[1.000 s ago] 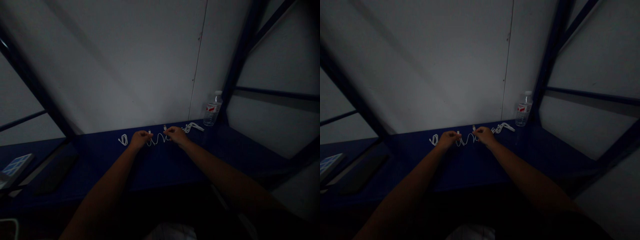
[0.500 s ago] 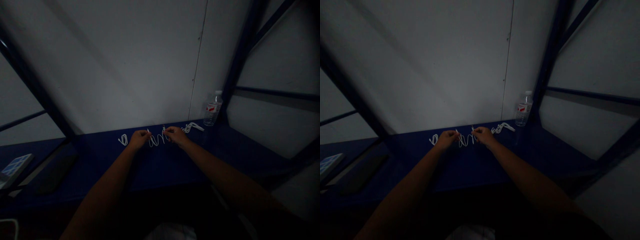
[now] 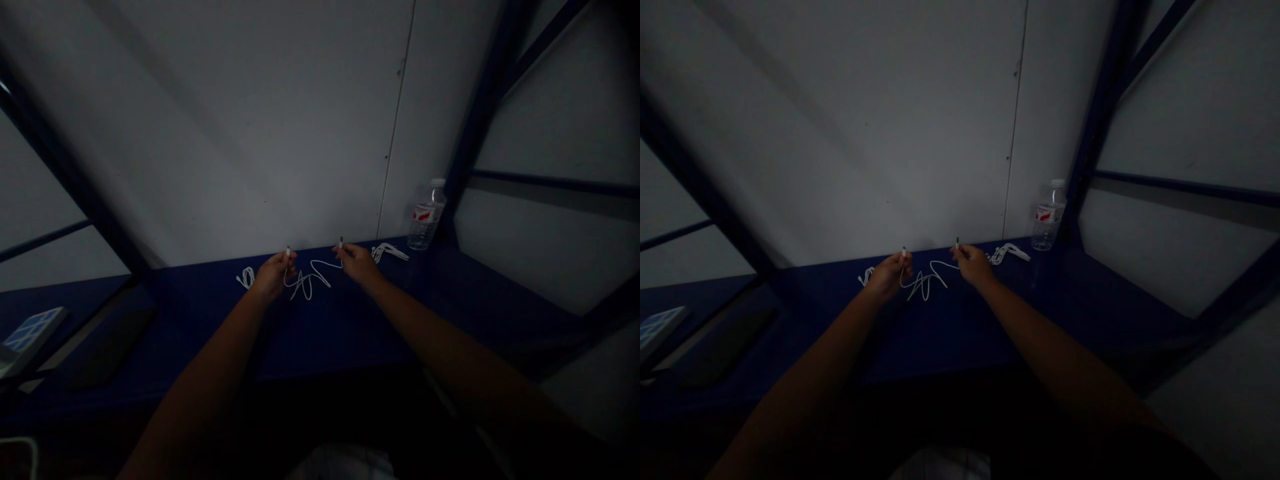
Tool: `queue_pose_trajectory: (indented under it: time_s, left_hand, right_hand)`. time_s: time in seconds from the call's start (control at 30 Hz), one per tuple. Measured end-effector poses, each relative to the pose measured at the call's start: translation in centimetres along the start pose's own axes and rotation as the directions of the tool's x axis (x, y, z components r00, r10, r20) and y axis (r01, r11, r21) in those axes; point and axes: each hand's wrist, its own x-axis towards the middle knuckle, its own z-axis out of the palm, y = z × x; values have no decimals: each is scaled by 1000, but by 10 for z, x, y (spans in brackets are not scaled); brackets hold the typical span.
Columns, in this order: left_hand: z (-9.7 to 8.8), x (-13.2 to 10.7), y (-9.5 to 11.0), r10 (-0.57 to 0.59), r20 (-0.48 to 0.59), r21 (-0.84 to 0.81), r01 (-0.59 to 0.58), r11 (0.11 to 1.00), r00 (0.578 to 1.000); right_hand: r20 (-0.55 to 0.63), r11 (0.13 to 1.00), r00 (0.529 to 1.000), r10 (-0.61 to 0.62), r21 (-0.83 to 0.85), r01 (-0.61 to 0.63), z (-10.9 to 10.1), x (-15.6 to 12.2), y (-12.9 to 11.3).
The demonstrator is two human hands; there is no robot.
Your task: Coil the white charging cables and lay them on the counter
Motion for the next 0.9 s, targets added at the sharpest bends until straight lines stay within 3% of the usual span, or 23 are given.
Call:
queue_pose_trajectory:
  time_s: [0.1,0.17,0.27,0.33,0.6,0.8,0.9]
  left_hand:
    - [1,-1,5,31,-48,55,-29,998,998]
    - [0,-2,6,81,-104,197,-59,979,991]
    - [-4,-2,7,184,-190,490,-69,869,964]
    - [-6,-2,6,233,-233,597,-50,801,944]
    - [-6,1,3,179,-196,500,-59,864,964]
    - [-9,2,6,207,-206,538,-66,840,956]
    - [-16,2,10,278,-250,657,-48,752,927]
  right_hand:
    - [27,1000,1000,15,18,-15,-2,2,1]
    - [26,999,999,25,42,-26,-4,2,0]
    - [4,992,998,59,108,-59,-8,4,-1]
    - [-4,983,996,86,161,-85,-11,5,-2]
    - [43,939,993,106,325,-114,-16,8,-2]
    - [17,947,995,99,304,-100,-20,7,-6]
    - [-73,979,995,68,199,-53,-24,9,-4]
